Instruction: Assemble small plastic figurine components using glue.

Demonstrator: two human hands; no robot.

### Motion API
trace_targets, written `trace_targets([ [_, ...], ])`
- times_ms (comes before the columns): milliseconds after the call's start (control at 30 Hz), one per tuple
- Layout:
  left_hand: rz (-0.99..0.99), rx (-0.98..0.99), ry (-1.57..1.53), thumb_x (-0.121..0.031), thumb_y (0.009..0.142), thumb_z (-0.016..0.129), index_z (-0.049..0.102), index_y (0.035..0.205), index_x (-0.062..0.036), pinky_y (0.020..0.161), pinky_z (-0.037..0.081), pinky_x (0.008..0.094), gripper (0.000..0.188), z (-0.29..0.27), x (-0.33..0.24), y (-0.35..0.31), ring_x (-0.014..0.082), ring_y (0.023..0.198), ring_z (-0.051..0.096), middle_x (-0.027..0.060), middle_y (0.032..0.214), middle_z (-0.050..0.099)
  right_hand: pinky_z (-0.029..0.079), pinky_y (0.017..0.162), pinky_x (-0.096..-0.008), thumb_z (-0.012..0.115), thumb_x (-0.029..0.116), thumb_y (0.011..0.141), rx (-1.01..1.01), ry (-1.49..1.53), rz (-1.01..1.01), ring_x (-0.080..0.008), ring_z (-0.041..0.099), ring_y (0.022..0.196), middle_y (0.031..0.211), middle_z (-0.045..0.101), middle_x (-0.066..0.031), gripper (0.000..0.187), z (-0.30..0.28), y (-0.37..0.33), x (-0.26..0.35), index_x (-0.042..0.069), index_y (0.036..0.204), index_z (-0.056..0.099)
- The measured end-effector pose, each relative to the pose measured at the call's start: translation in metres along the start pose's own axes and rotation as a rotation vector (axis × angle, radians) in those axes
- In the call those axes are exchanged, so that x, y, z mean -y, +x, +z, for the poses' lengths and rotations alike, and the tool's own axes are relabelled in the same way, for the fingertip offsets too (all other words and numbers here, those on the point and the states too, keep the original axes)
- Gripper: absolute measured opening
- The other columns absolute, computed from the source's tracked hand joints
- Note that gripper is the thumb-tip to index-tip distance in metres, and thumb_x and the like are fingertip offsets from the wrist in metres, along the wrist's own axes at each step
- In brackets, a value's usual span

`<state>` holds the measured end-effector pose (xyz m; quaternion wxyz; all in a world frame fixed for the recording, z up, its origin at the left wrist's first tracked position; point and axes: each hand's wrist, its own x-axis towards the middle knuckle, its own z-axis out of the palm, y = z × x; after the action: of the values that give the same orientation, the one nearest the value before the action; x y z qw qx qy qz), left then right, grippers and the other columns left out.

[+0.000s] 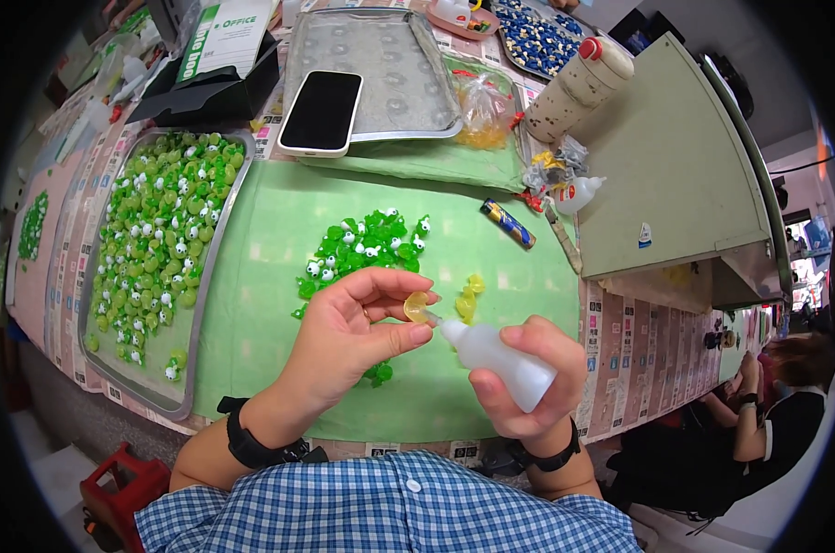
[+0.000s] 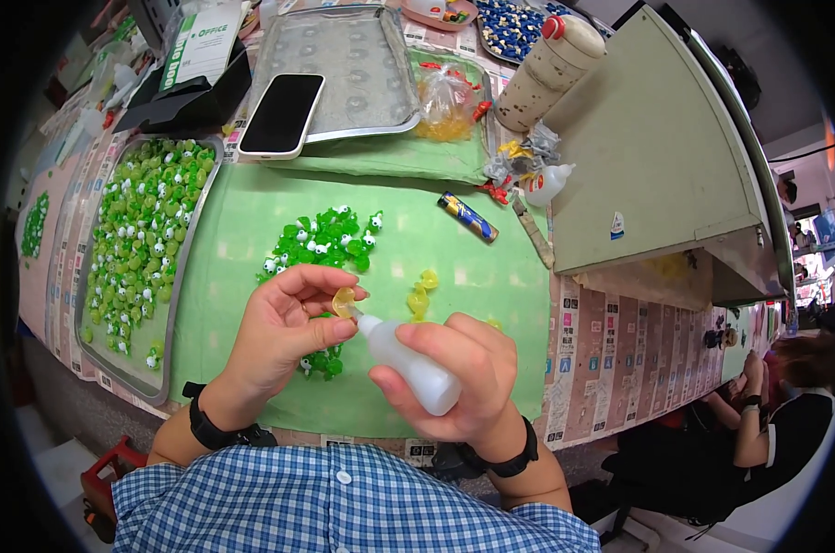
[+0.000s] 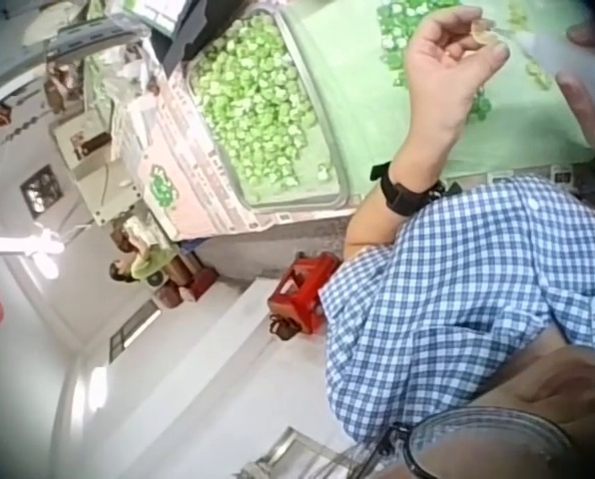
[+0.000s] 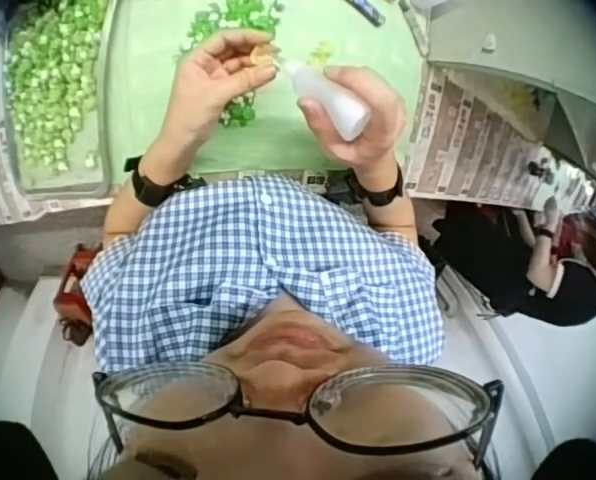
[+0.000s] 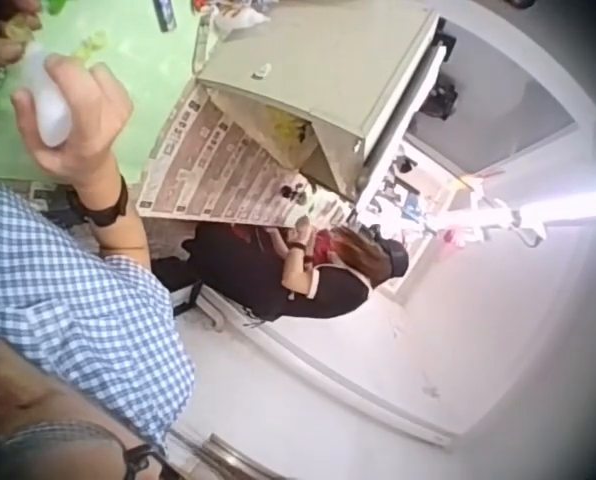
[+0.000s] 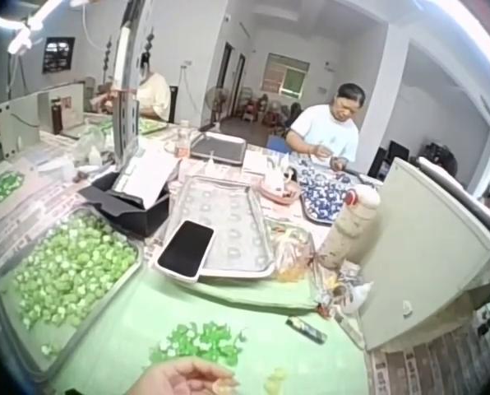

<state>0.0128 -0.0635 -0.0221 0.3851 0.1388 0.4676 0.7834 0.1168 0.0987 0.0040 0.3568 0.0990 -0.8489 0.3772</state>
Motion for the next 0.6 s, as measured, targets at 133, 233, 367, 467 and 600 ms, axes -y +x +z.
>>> trace_targets([
  [133, 0.043, 0.013, 0.049, 0.004, 0.076, 0.067, 0.056, 0.110, 0.0007, 0.086, 0.049, 0.0280, 0.036, 0.000, 0.002, 0.000, 0.0153, 0.097, 0.058, 0.0110, 0.109, 0.059, 0.034, 0.037, -0.0264, 0.076, 0.011, 0.067, 0.011, 0.039, 0.017, -0.0158, 0.047, 0.043, 0.065, 0.057, -0.0070, 0.043, -0.001, 0.001, 0.000, 0.002, 0.102, 0.052],
  [233, 0.033, 0.016, 0.057, 0.005, 0.077, 0.065, 0.056, 0.110, 0.0007, 0.087, 0.050, 0.0285, 0.034, 0.000, 0.000, -0.001, 0.0160, 0.098, 0.058, 0.0103, 0.111, 0.058, 0.037, 0.039, -0.0259, 0.076, 0.010, 0.068, 0.007, 0.064, 0.030, -0.0159, 0.050, 0.045, 0.066, 0.058, -0.0081, 0.042, -0.002, 0.001, 0.000, 0.001, 0.102, 0.052],
  [367, 0.036, 0.023, 0.079, 0.006, 0.078, 0.063, 0.057, 0.110, 0.0003, 0.087, 0.050, 0.0285, 0.033, 0.000, -0.001, -0.002, 0.0168, 0.099, 0.058, 0.0100, 0.112, 0.057, 0.042, 0.043, -0.0259, 0.074, 0.007, 0.068, 0.013, 0.104, 0.055, -0.0173, 0.057, 0.051, 0.069, 0.060, -0.0108, 0.041, -0.004, 0.003, 0.002, 0.000, 0.102, 0.052],
  [467, 0.089, 0.028, 0.135, 0.007, 0.078, 0.062, 0.058, 0.110, -0.0002, 0.086, 0.051, 0.0281, 0.033, 0.001, -0.001, -0.001, 0.0175, 0.098, 0.059, 0.0098, 0.112, 0.056, 0.045, 0.045, -0.0268, 0.073, 0.006, 0.068, 0.018, 0.127, 0.097, -0.0189, 0.059, 0.053, 0.072, 0.061, -0.0127, 0.040, -0.008, 0.004, 0.004, -0.001, 0.102, 0.052],
  [600, 0.143, 0.019, 0.179, 0.008, 0.078, 0.062, 0.059, 0.109, -0.0009, 0.086, 0.051, 0.0279, 0.033, 0.001, 0.000, -0.002, 0.0178, 0.098, 0.059, 0.0091, 0.112, 0.054, 0.046, 0.048, -0.0271, 0.072, 0.004, 0.068, 0.026, 0.100, 0.085, -0.0196, 0.060, 0.056, 0.074, 0.061, -0.0142, 0.039, -0.011, 0.006, 0.005, -0.002, 0.102, 0.052],
])
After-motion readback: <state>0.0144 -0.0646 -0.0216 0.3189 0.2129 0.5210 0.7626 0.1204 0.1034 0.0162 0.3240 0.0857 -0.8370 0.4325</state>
